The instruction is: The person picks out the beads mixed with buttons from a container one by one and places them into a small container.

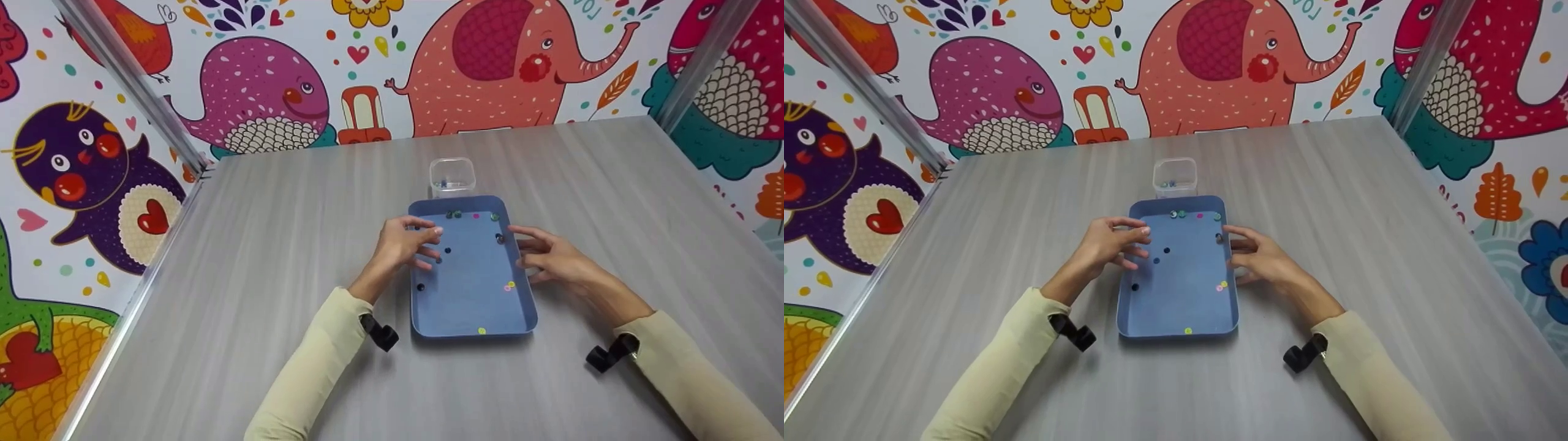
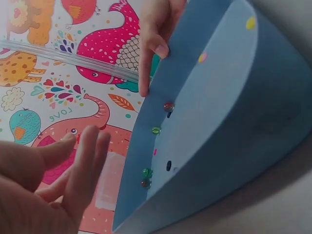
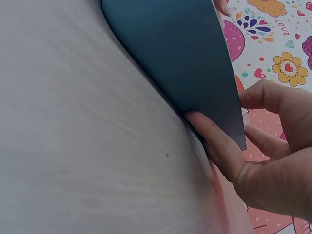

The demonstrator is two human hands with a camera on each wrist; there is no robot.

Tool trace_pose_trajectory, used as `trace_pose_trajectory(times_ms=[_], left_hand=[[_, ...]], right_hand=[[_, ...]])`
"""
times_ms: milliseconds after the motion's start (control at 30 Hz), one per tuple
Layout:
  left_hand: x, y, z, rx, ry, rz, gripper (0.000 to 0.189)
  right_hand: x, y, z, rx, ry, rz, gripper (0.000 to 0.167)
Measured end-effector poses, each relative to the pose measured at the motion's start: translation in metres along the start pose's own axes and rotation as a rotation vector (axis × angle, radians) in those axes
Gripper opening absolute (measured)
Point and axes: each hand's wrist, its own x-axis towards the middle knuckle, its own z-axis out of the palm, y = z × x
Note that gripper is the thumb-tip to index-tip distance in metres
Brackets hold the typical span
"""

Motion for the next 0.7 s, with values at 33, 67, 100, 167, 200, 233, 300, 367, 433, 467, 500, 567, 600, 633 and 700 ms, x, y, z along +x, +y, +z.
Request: trace_pose_trajectory(times_ms=[33, 67, 100, 167, 200, 233, 300, 367, 433, 467, 500, 567, 600, 633, 700], left_hand=[[0.001, 0.001, 0.002, 0.003, 0.011, 0.005, 0.029], [0.003, 0.001, 0.003, 0.006, 0.018, 0.008, 0.03], [0.004, 0.001, 0.004, 0.009, 0.021, 0.01, 0.03], [0.007, 0.002, 0.007, 0.014, 0.022, 0.012, 0.032], [0.008, 0.002, 0.008, 0.013, 0.019, 0.014, 0.032], [0.01, 0.002, 0.01, 0.013, 0.016, 0.016, 0.032], [0.013, 0.001, 0.012, 0.015, 0.011, 0.016, 0.033], [0.016, 0.001, 0.013, 0.013, 0.009, 0.016, 0.033], [0.019, 0.001, 0.014, 0.01, 0.007, 0.01, 0.033], [0.021, 0.001, 0.014, 0.005, 0.004, 0.005, 0.034], [0.022, 0.001, 0.015, 0.003, 0.003, 0.002, 0.034], [0.025, 0.001, 0.015, -0.002, -0.001, -0.006, 0.036], [0.026, 0.001, 0.015, -0.005, -0.004, -0.012, 0.038], [0.028, 0.001, 0.015, -0.014, -0.005, -0.017, 0.04], [0.03, 0.001, 0.016, -0.039, -0.013, -0.027, 0.045]], right_hand=[[0.0, 0.0, 0.0, 0.0, -0.002, -0.003, 0.073], [0.0, 0.0, 0.0, 0.0, -0.001, -0.002, 0.073], [0.0, 0.0, 0.0, 0.002, 0.0, 0.0, 0.073], [0.0, 0.0, 0.0, 0.003, 0.003, 0.003, 0.073], [0.0, 0.0, 0.0, 0.002, 0.004, 0.004, 0.073], [0.0, 0.0, 0.0, 0.0, 0.005, 0.004, 0.073], [0.0, 0.0, 0.0, -0.003, 0.009, 0.009, 0.073], [0.0, 0.0, -0.001, -0.006, 0.009, 0.008, 0.073], [-0.001, 0.0, -0.001, -0.008, 0.01, 0.008, 0.074], [-0.001, 0.0, -0.001, -0.009, 0.01, 0.009, 0.073], [-0.001, 0.0, -0.001, -0.008, 0.01, 0.01, 0.073], [-0.001, 0.0, -0.001, -0.006, 0.012, 0.011, 0.073], [-0.001, 0.0, 0.0, -0.007, 0.012, 0.011, 0.073], [0.0, 0.0, 0.0, -0.005, 0.011, 0.01, 0.074], [0.0, 0.0, 0.001, 0.003, 0.008, 0.004, 0.074]])
